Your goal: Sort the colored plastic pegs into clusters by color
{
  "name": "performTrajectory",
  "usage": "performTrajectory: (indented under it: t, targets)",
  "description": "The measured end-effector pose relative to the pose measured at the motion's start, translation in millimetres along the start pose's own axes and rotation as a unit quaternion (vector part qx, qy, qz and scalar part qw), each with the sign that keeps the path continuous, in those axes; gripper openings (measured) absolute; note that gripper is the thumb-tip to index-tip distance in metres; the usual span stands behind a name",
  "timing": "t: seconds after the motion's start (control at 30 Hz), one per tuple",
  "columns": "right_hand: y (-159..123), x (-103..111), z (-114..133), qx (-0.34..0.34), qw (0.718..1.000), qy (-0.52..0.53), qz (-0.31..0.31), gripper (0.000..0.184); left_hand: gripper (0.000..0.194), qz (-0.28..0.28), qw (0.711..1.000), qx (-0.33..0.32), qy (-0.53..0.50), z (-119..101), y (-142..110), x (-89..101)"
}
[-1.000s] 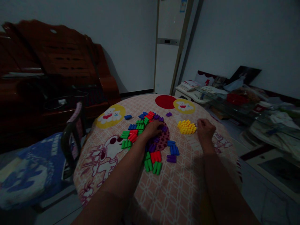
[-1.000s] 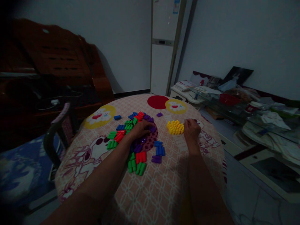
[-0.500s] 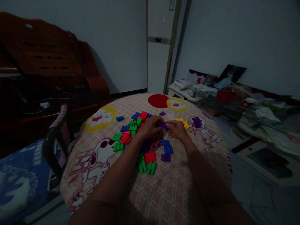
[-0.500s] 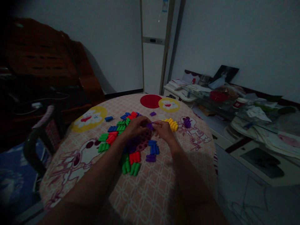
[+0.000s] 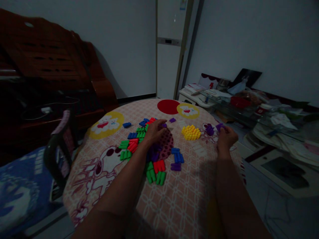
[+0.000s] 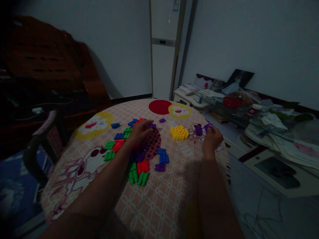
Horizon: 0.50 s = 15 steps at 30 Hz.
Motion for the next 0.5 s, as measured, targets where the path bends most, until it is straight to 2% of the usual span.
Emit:
performTrajectory:
  t: [0.1,0.23,0.5]
  targets:
    - [3,2,-16,-0.004,0.995,-0.103,-0.016,0.033,0.041,0.008,0.999,0.038,0.025,6,-1,6.3]
    - [-2,-11,-16,0.006,0.981,-0.190,0.027,0.032,0.037,0.018,0.997,0.068,0.045,10,-3,12.5]
    - [-5,-14,-12,0.032,0.975,-0.218,0.034,0.030,0.033,0.030,0.995,0.080,0.052,18,-5,14.6]
Point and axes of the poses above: each hand's wrist, its own y-axis towards the middle knuckle, its own x-axis out of the back of the hand, z = x × y, the point moved 5 cm from there along y, towards the middle knuckle, and after that the axes turned 14 degrees about -x, right-handed, at the moved point
